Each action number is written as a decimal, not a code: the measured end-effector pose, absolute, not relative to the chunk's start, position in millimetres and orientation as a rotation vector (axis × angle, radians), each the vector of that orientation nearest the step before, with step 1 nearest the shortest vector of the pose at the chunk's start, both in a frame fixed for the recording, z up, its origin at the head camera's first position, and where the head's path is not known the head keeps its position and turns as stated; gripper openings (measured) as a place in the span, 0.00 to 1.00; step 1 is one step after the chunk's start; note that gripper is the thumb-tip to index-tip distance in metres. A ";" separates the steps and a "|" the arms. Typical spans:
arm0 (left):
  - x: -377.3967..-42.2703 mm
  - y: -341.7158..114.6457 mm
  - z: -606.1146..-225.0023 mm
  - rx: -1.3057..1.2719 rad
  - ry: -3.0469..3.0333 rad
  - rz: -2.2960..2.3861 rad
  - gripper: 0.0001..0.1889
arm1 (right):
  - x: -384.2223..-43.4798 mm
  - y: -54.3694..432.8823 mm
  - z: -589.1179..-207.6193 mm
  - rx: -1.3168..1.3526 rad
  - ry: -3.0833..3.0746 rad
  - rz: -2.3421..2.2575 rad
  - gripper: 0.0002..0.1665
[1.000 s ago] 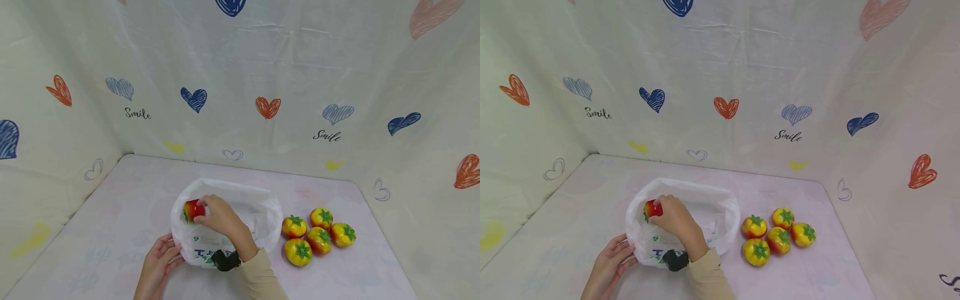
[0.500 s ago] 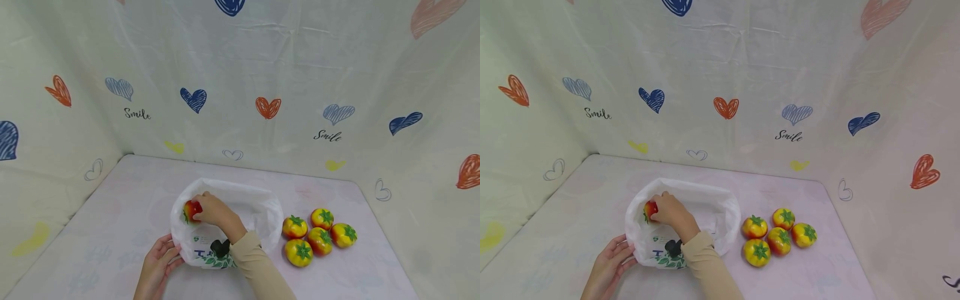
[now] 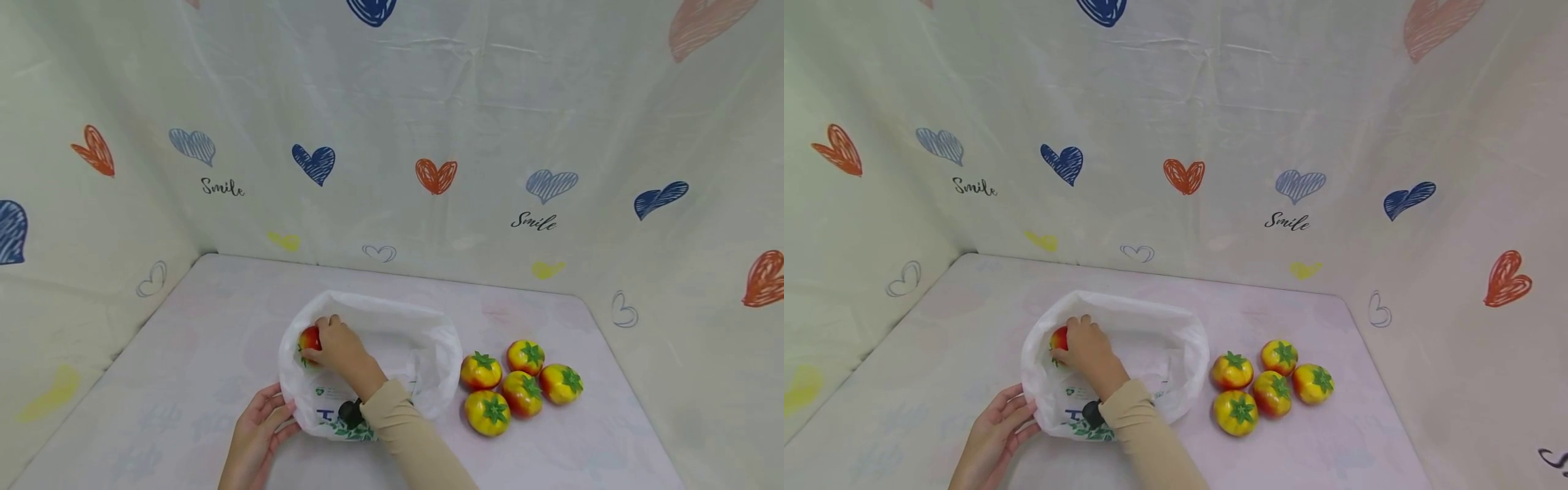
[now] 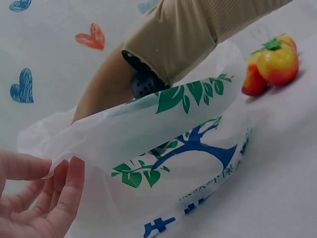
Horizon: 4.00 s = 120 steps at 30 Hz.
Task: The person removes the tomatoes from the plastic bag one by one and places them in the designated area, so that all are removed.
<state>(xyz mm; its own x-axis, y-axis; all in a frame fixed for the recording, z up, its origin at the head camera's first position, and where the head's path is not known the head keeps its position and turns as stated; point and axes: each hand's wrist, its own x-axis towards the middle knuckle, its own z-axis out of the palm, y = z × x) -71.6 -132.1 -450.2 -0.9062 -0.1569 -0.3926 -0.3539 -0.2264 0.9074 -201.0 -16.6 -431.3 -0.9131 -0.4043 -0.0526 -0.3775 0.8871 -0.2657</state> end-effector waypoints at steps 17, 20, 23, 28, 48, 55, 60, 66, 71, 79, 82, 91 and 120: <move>-71.5 -132.3 -450.3 -0.622 1.868 2.274 0.27 | -199.7 -29.8 -443.7 -0.463 2.994 -0.416 0.36; -72.0 -132.4 -450.5 -0.629 1.867 2.269 0.27 | -200.1 -29.1 -445.1 -0.450 2.979 -0.461 0.35; -72.0 -132.4 -450.6 -0.632 1.868 2.265 0.27 | -199.7 -28.3 -446.8 -0.443 2.960 -0.514 0.35; -71.9 -132.8 -450.7 -0.627 1.872 2.259 0.27 | -197.5 -26.3 -445.3 -0.429 2.920 -0.646 0.35; -72.4 -132.8 -447.1 -0.643 1.860 2.255 0.27 | -187.8 -9.6 -428.9 -0.444 2.769 -1.058 0.36; -71.1 -132.4 -447.6 -0.621 1.880 2.267 0.27 | -182.8 3.1 -424.4 -0.452 2.702 -1.251 0.34; -70.7 -132.3 -448.3 -0.613 1.886 2.276 0.27 | -178.5 12.8 -419.5 -0.432 2.693 -1.311 0.36; -71.5 -132.3 -447.9 -0.628 1.879 2.265 0.26 | -172.0 24.9 -413.9 -0.424 2.667 -1.392 0.36; -71.2 -132.5 -448.3 -0.630 1.872 2.275 0.26 | -165.2 35.7 -412.6 -0.435 2.643 -1.486 0.36; -71.2 -132.2 -448.1 -0.642 1.858 2.289 0.25 | -151.7 54.4 -410.9 -0.411 2.624 -1.597 0.34; -70.8 -132.3 -448.0 -0.640 1.862 2.291 0.25 | -147.0 62.3 -410.5 -0.405 2.612 -1.623 0.34; -70.8 -132.7 -449.3 -0.632 1.869 2.292 0.26 | -131.7 89.3 -405.9 -0.402 2.509 -1.778 0.34; -71.0 -133.2 -451.5 -0.641 1.869 2.299 0.26 | -97.6 153.5 -408.8 0.073 2.340 -2.085 0.33</move>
